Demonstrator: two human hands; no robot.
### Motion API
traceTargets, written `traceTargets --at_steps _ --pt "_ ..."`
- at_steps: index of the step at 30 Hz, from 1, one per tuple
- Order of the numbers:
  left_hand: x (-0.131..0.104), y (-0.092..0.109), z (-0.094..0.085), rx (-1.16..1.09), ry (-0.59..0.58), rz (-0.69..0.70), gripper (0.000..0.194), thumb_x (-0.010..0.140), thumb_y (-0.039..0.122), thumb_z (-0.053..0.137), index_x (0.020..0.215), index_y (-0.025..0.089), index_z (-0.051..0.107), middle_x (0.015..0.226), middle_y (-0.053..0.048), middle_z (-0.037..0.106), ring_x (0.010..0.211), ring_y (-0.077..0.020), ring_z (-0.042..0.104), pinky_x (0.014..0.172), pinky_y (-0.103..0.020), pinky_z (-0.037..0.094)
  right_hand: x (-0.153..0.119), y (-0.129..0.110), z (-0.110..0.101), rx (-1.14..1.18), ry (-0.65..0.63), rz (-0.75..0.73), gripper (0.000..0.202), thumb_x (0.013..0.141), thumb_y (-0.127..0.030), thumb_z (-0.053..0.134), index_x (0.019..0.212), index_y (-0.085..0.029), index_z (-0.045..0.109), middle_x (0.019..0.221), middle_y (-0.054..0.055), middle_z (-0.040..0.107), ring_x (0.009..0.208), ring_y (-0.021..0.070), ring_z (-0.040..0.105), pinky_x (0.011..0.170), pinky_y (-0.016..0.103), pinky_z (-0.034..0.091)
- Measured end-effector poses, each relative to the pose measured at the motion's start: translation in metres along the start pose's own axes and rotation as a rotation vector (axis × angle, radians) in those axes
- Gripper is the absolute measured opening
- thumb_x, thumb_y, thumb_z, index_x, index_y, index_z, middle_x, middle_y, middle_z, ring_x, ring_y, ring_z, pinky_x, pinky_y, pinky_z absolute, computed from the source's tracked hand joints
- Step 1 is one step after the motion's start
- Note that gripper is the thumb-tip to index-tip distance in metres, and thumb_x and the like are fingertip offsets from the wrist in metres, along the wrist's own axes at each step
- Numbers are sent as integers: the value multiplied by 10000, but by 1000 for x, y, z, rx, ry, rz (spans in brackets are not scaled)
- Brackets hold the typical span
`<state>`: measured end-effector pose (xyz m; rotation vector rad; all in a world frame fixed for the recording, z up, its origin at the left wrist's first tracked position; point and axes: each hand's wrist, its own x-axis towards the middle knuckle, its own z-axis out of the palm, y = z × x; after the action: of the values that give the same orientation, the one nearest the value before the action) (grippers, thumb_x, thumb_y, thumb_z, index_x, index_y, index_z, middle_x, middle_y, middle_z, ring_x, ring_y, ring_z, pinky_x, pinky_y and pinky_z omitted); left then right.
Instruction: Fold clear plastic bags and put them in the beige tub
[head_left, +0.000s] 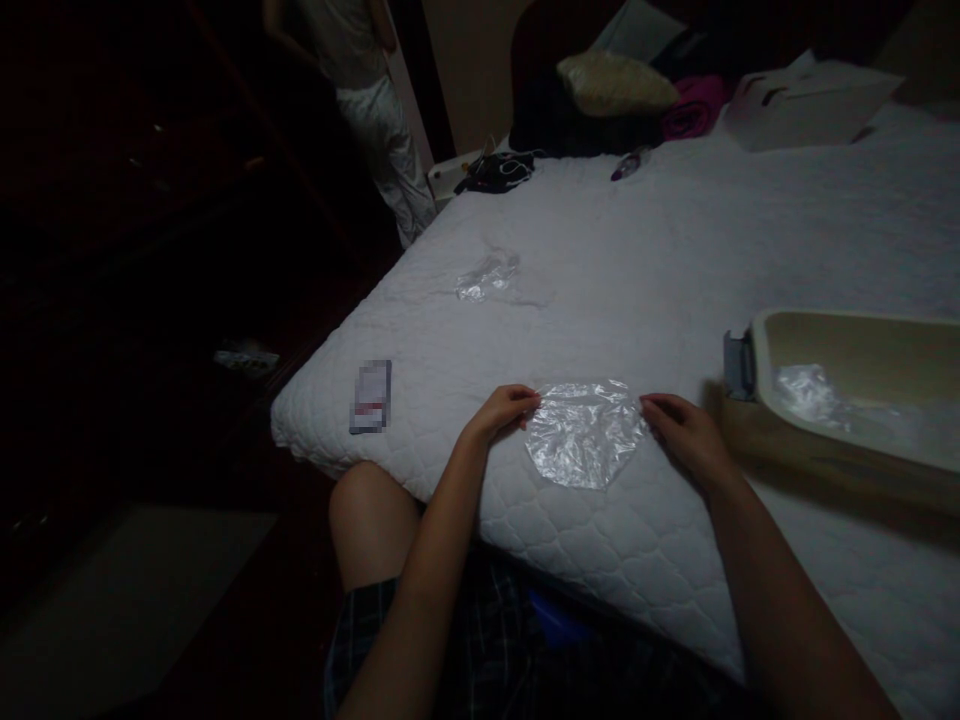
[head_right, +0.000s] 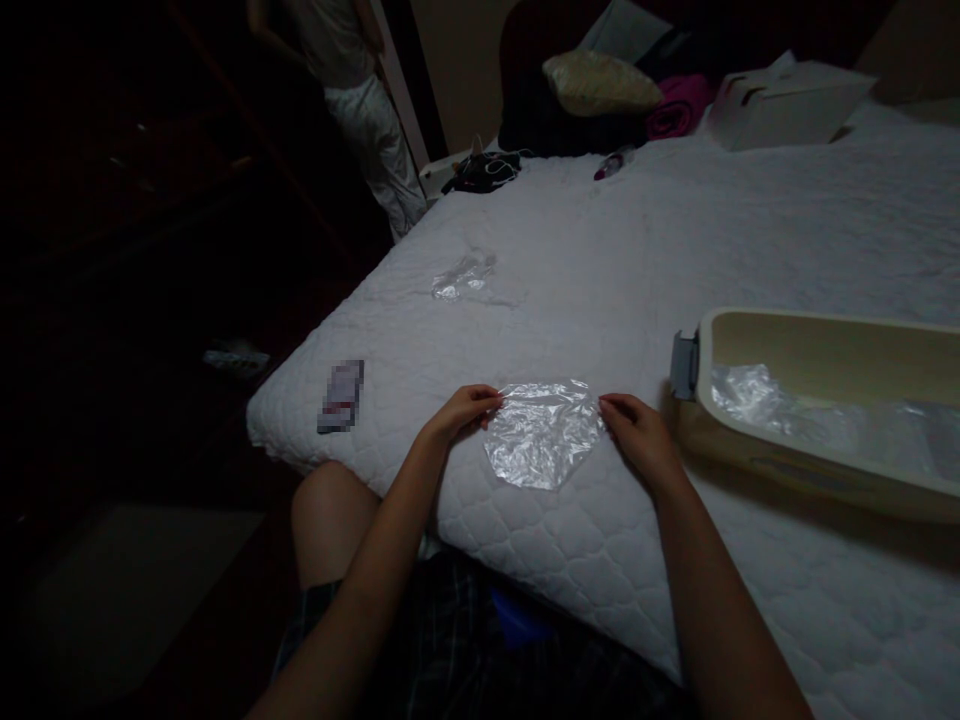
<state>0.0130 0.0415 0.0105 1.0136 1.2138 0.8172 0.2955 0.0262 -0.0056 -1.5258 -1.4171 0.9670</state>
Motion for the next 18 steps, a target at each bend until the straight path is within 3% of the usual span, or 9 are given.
traceTargets --at_steps 8,18 --pt "-1 -1 -1 -47 -38 39 300 622 240 746 860 106 621 624 34 538 459 -34 450 424 -180 343 3 -8 3 58 -60 78 384 638 -470 692 872 -166 674 816 78 670 721 186 593 634 296 451" --pt "-6 -2 -1 -51 -45 81 318 582 269 764 824 98 646 603 33 544 489 -41 457 452 -186 336 2 -6 4 94 -16 11 306 612 -446 706 766 -191 640 770 58 647 699 180 575 636 302 450"
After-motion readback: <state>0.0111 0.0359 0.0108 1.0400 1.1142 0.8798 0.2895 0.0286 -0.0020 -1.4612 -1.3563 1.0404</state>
